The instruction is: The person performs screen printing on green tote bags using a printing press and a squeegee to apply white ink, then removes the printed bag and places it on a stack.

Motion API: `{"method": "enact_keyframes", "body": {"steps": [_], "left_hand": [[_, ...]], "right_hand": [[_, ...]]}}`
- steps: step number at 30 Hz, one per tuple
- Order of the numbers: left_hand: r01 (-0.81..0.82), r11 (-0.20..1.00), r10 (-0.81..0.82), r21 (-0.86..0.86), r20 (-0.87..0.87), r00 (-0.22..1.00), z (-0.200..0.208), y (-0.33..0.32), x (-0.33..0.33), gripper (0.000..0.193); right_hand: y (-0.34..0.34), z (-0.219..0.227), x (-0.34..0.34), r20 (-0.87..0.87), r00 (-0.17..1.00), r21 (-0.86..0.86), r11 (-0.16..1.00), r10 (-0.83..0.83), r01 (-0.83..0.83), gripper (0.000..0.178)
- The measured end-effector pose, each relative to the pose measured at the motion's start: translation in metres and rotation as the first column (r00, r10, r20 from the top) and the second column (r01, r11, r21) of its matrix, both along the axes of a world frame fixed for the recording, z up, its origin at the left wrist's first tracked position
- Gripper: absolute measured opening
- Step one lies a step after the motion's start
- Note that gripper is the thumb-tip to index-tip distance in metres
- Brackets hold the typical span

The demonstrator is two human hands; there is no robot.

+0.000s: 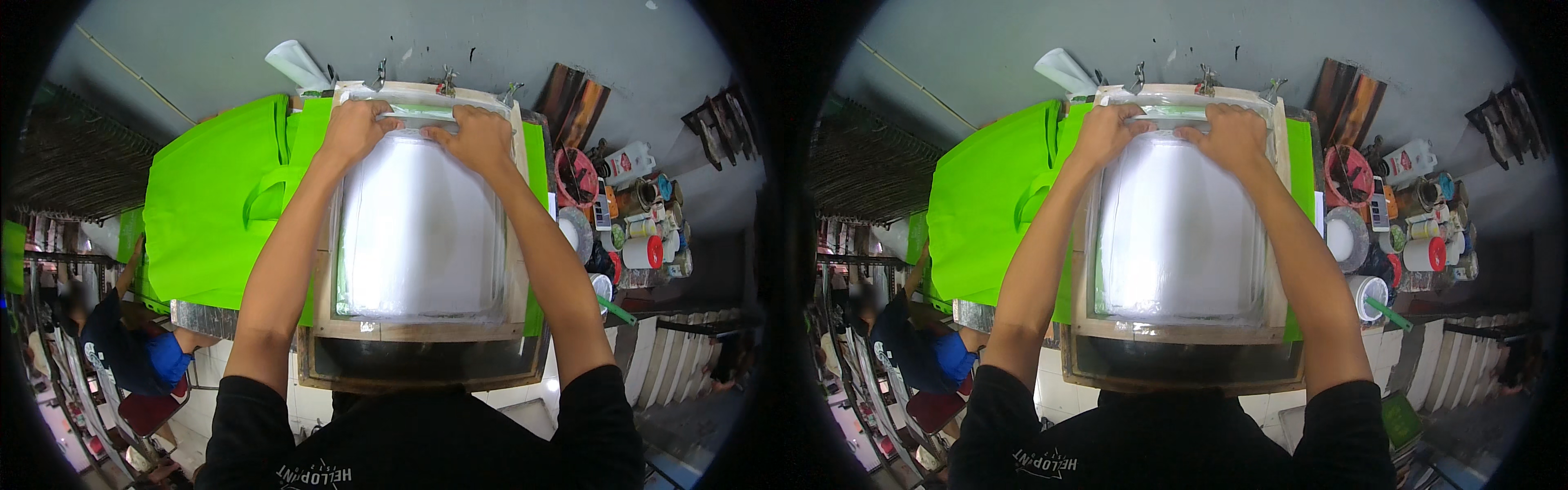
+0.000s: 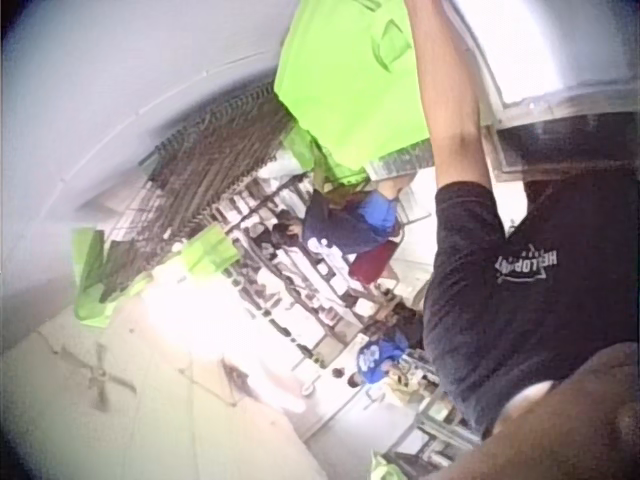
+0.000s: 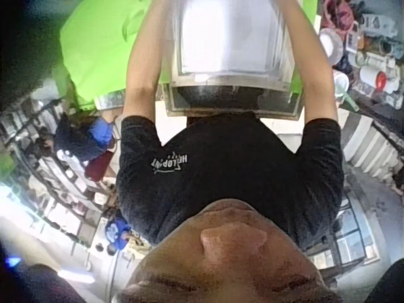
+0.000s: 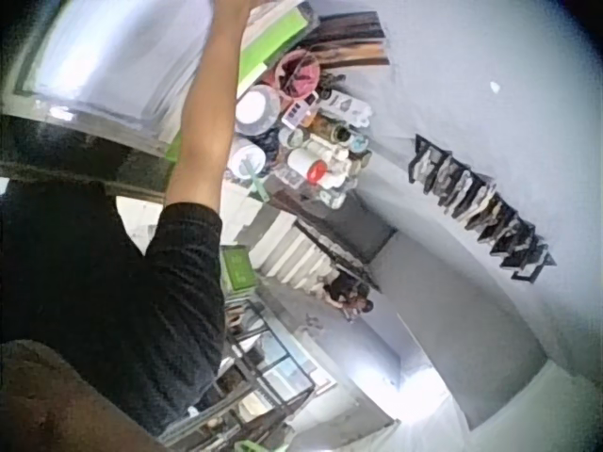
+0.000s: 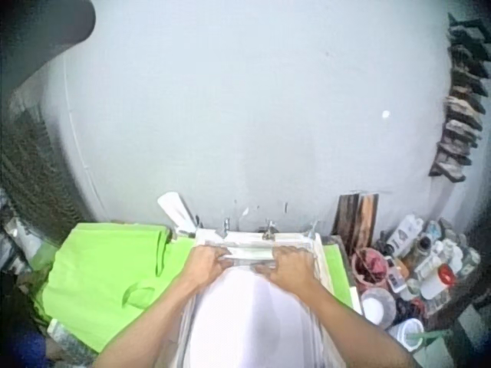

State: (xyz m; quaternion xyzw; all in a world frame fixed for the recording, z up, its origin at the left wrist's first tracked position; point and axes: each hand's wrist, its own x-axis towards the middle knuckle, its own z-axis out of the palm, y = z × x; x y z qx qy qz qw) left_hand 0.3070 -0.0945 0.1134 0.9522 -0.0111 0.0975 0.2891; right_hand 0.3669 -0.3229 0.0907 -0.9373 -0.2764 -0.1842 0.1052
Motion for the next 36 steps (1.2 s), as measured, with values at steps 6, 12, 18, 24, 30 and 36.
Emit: {"method": "enact_keyframes", "body": {"steps": [6,12,18,24,30,36], "left_hand": [[-0.007,0.999,0.006,-0.032,-0.009,1.0,-0.001,-0.013,-0.058,0.036],[0.02,1.0,-0.021,-0.019,-0.033,0.999,0.006,-0.029,-0.124,0.029],[0.031,0.997,-0.037,-0.075,-0.077,0.996,0.008,-0.045,-0.199,0.026],[0.045,0.994,-0.054,-0.096,-0.094,0.994,0.014,-0.061,-0.265,0.019],[0.146,0.985,-0.132,-0.088,0.152,0.98,-0.023,-0.047,-0.298,0.056],[0.027,0.98,-0.078,0.199,0.255,0.964,-0.058,-0.021,-0.319,0.136]], "right_hand": [[-0.012,0.007,-0.053,-0.083,0.996,-0.011,1.0,0.023,-0.024,0.068],[-0.03,0.008,-0.12,-0.107,0.993,0.006,0.998,0.056,-0.055,0.062],[-0.048,-0.002,-0.195,-0.02,0.994,0.065,0.993,0.104,-0.102,0.059],[-0.062,-0.002,-0.263,-0.102,0.989,0.057,0.993,0.105,-0.1,0.054],[-0.068,0.002,-0.287,-0.058,0.987,0.061,0.987,0.152,-0.149,0.032],[-0.078,0.014,-0.284,-0.088,0.963,0.201,0.951,0.256,-0.235,0.02]]}}
